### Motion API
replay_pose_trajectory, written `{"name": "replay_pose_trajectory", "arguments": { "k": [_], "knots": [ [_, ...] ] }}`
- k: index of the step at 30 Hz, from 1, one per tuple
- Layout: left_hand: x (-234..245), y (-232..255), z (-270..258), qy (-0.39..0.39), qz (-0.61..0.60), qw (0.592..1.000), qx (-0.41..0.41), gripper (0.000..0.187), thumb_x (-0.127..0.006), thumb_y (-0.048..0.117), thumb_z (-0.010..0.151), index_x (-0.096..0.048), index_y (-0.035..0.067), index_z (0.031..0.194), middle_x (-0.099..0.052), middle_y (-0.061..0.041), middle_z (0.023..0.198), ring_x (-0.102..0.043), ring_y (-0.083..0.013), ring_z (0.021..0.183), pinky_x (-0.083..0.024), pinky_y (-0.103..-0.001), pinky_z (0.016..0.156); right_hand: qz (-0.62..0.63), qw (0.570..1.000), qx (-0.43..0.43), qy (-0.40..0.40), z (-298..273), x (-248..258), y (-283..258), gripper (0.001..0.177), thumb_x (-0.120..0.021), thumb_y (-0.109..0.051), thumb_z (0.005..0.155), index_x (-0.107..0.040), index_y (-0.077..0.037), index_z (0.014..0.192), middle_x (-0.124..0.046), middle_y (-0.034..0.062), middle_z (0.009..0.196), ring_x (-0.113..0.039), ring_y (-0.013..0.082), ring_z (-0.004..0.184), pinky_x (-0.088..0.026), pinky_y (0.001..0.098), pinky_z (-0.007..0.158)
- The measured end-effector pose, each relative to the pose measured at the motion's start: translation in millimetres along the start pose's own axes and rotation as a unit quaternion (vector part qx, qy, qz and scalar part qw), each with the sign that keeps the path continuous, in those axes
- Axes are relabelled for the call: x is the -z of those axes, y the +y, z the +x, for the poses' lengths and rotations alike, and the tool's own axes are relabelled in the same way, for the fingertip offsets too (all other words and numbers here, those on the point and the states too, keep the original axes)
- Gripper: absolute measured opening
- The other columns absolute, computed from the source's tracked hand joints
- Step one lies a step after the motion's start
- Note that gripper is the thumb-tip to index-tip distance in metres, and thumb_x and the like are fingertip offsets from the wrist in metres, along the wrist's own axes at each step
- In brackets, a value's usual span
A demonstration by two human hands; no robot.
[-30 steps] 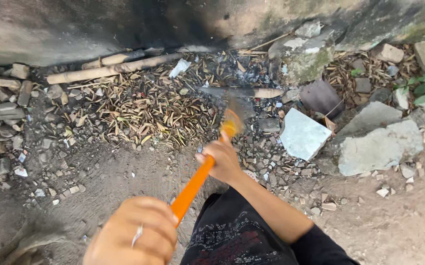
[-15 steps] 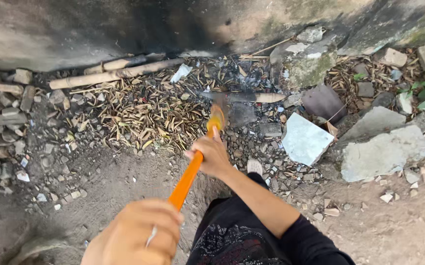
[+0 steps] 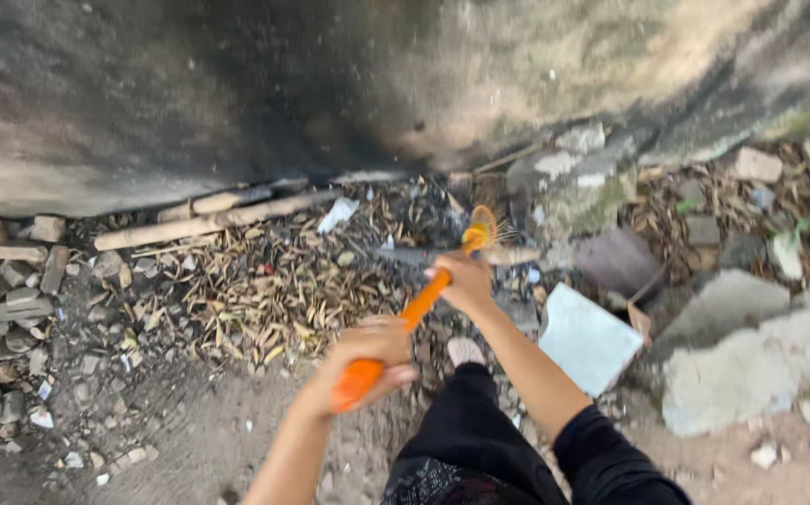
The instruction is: The person sweeps dry leaves and debris across the ground into a pile using a broom.
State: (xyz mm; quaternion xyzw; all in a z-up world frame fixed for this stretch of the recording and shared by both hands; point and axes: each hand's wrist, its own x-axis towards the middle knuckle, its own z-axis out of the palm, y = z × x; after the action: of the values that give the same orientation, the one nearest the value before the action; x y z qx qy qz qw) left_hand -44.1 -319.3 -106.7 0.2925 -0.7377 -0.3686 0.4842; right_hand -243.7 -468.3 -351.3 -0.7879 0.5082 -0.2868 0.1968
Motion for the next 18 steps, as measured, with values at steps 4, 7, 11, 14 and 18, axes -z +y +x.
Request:
{"name": "replay_pose_trajectory", "arguments": {
  "k": [4, 7, 11, 14, 18],
  "knots": [
    [-6, -48, 72, -0.017, 0.026, 0.999, 0.036, 0.027, -0.084, 0.012, 0.084, -0.057, 0.008, 0.079, -0.064, -0.003, 0.079, -0.068, -0.0242, 0.083, -0.049, -0.044, 0.101, 0.098, 0.992, -0.077, 0.008, 67, -13, 45, 0.025, -0.071, -0.039, 0.085, -0.069, -0.014, 0.084, -0.069, 0.0045, 0.086, -0.068, 0.0277, 0.085, -0.052, 0.0383, 0.075],
    [19, -21, 106, -0.006, 0.067, 0.992, 0.111, 0.029, -0.084, 0.012, 0.083, -0.056, 0.01, 0.075, -0.061, -0.004, 0.075, -0.062, -0.0249, 0.074, -0.048, -0.038, 0.078, 0.142, 0.975, -0.113, -0.126, 95, 6, 4, 0.028, -0.072, -0.041, 0.087, -0.067, -0.015, 0.082, -0.067, 0.0047, 0.085, -0.067, 0.025, 0.083, -0.052, 0.0426, 0.075],
    [62, 51, 138, -0.014, 0.148, 0.989, 0.018, 0.035, -0.08, 0.019, 0.08, -0.047, 0.012, 0.072, -0.054, -0.002, 0.071, -0.06, -0.0242, 0.072, -0.052, -0.039, 0.074, 0.101, 0.981, 0.072, -0.151, 134, 75, -71, 0.03, -0.076, -0.036, 0.085, -0.066, -0.015, 0.066, -0.066, 0.0021, 0.064, -0.067, 0.0206, 0.068, -0.028, 0.0562, 0.111],
    [80, 70, 143, -0.046, 0.08, 0.993, -0.069, 0.012, -0.071, 0.017, 0.083, -0.063, 0.011, 0.076, -0.069, -0.002, 0.076, -0.076, -0.0226, 0.077, -0.06, -0.04, 0.077, 0.09, 0.978, 0.093, -0.161, 125, 104, -105, 0.032, -0.072, -0.032, 0.09, -0.064, -0.015, 0.064, -0.063, 0.0013, 0.061, -0.065, 0.0194, 0.066, -0.024, 0.0552, 0.118],
    [74, 16, 156, -0.073, 0.046, 0.996, 0.001, 0.022, -0.076, 0.02, 0.086, -0.059, 0.009, 0.076, -0.062, -0.003, 0.075, -0.066, -0.0238, 0.075, -0.052, -0.039, 0.075, 0.15, 0.988, 0.004, -0.029, 115, 93, -60, 0.009, -0.069, -0.029, 0.084, -0.072, -0.024, 0.078, -0.072, -0.0029, 0.079, -0.066, 0.0199, 0.084, -0.038, 0.0488, 0.102]
  ]
}}
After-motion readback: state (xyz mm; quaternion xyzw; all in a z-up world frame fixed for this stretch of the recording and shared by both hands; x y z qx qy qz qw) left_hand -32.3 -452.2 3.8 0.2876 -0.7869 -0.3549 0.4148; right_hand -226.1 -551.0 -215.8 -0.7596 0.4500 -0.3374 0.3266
